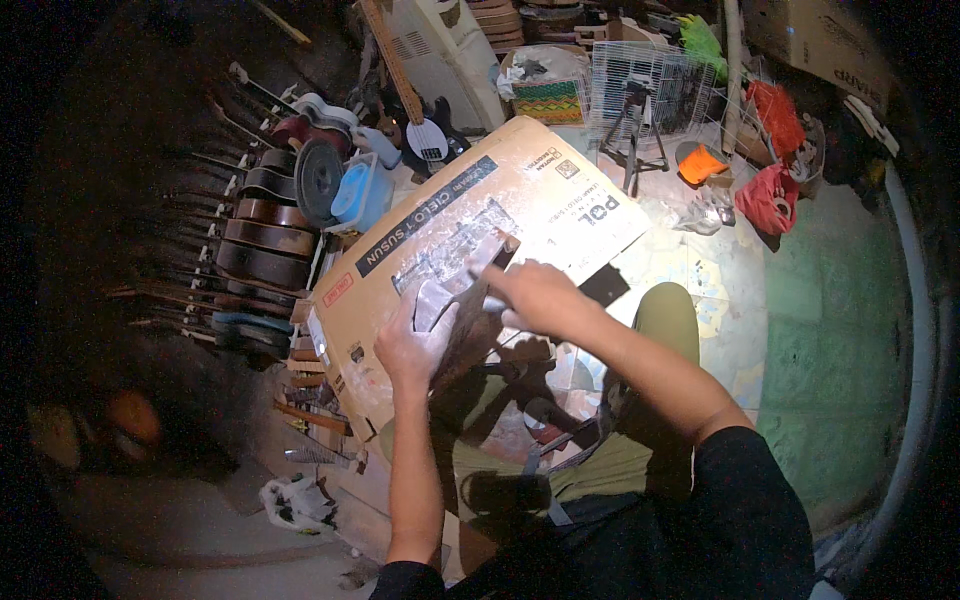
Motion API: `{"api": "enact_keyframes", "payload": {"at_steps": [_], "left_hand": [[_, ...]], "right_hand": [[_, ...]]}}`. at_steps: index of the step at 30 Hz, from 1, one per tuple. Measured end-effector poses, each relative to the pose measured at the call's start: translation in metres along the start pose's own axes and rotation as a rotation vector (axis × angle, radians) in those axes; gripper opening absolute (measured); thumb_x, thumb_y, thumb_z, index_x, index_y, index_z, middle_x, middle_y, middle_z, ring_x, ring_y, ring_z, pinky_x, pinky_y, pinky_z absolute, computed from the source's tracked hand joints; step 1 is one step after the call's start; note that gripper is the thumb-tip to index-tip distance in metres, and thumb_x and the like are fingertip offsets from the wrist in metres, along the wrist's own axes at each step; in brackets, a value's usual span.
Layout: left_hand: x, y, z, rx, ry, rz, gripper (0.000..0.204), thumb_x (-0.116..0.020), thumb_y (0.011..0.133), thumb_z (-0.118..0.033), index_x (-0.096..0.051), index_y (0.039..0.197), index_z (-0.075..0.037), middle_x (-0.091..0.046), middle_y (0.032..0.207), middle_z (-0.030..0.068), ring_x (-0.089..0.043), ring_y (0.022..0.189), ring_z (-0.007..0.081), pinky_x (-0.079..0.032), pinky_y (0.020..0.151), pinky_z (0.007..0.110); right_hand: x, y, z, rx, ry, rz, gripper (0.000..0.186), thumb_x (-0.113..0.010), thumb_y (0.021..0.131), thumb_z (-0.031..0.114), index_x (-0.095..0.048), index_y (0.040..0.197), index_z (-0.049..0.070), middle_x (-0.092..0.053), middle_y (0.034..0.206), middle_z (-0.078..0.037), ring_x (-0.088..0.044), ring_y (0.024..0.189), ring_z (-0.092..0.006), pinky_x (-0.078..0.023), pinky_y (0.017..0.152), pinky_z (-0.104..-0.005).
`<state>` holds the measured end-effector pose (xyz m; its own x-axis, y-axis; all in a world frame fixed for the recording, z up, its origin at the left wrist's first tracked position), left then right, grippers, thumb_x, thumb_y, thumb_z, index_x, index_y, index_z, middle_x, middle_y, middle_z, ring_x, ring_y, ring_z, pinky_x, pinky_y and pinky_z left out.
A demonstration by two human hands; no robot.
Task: The person sands the surface and edges of a wooden guitar body using a piece of sandpaper while it is positioned on a cardboard box.
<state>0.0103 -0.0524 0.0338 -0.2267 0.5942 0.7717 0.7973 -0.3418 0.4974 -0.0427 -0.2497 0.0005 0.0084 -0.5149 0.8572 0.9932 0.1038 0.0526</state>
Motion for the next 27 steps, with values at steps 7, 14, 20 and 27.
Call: {"api": "enact_keyframes", "payload": {"at_steps": [7, 14, 20, 27], "left_hand": [[-0.002, -0.008, -0.001, -0.033, 0.036, 0.003, 0.055, -0.085, 0.078, -0.04, -0.072, 0.124, -0.015, -0.076, 0.093, 0.0159, -0.074, 0.079, 0.038, -0.058, 0.068, 0.046], [-0.004, -0.01, 0.0, 0.048, 0.007, 0.07, 0.053, -0.089, 0.078, -0.035, -0.072, 0.121, -0.01, -0.076, 0.101, 0.0189, -0.074, 0.089, 0.0371, -0.058, 0.076, 0.044], [-0.002, -0.011, -0.013, -0.032, 0.021, 0.043, 0.054, -0.088, 0.078, -0.035, -0.071, 0.123, -0.011, -0.076, 0.099, 0.0191, -0.074, 0.086, 0.038, -0.058, 0.075, 0.044], [-0.002, -0.027, -0.022, -0.021, 0.029, 0.041, 0.055, -0.088, 0.076, -0.036, -0.071, 0.124, -0.014, -0.075, 0.093, 0.0153, -0.072, 0.082, 0.0379, -0.056, 0.07, 0.047]], "right_hand": [[-0.009, 0.008, -0.044, -0.148, -0.356, -0.153, 0.073, -0.067, 0.087, 0.011, -0.044, 0.155, 0.025, -0.072, 0.097, -0.015, -0.069, 0.089, -0.035, -0.055, 0.074, -0.049], [-0.029, -0.011, 0.013, 0.135, -0.24, -0.155, 0.085, -0.073, 0.083, 0.012, -0.038, 0.159, 0.024, -0.067, 0.087, -0.014, -0.066, 0.081, -0.0372, -0.055, 0.073, -0.0495], [0.003, 0.004, -0.074, -0.318, -0.26, -0.154, 0.073, -0.076, 0.081, 0.018, -0.05, 0.149, 0.019, -0.073, 0.097, -0.016, -0.07, 0.093, -0.0383, -0.055, 0.079, -0.0509], [0.039, -0.03, -0.052, -0.301, 0.037, -0.319, 0.052, -0.08, 0.079, 0.022, -0.058, 0.125, 0.012, -0.071, 0.102, -0.017, -0.067, 0.099, -0.0391, -0.054, 0.086, -0.0487]]}}
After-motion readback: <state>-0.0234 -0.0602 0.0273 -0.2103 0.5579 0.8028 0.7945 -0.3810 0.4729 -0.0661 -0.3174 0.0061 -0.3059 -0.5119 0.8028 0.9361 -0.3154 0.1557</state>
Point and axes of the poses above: each hand's wrist, its own y-axis towards the middle knuckle, its own x-axis out of the back of the hand, z = x × y, the point moved 6 cm from there along y, towards the middle knuckle
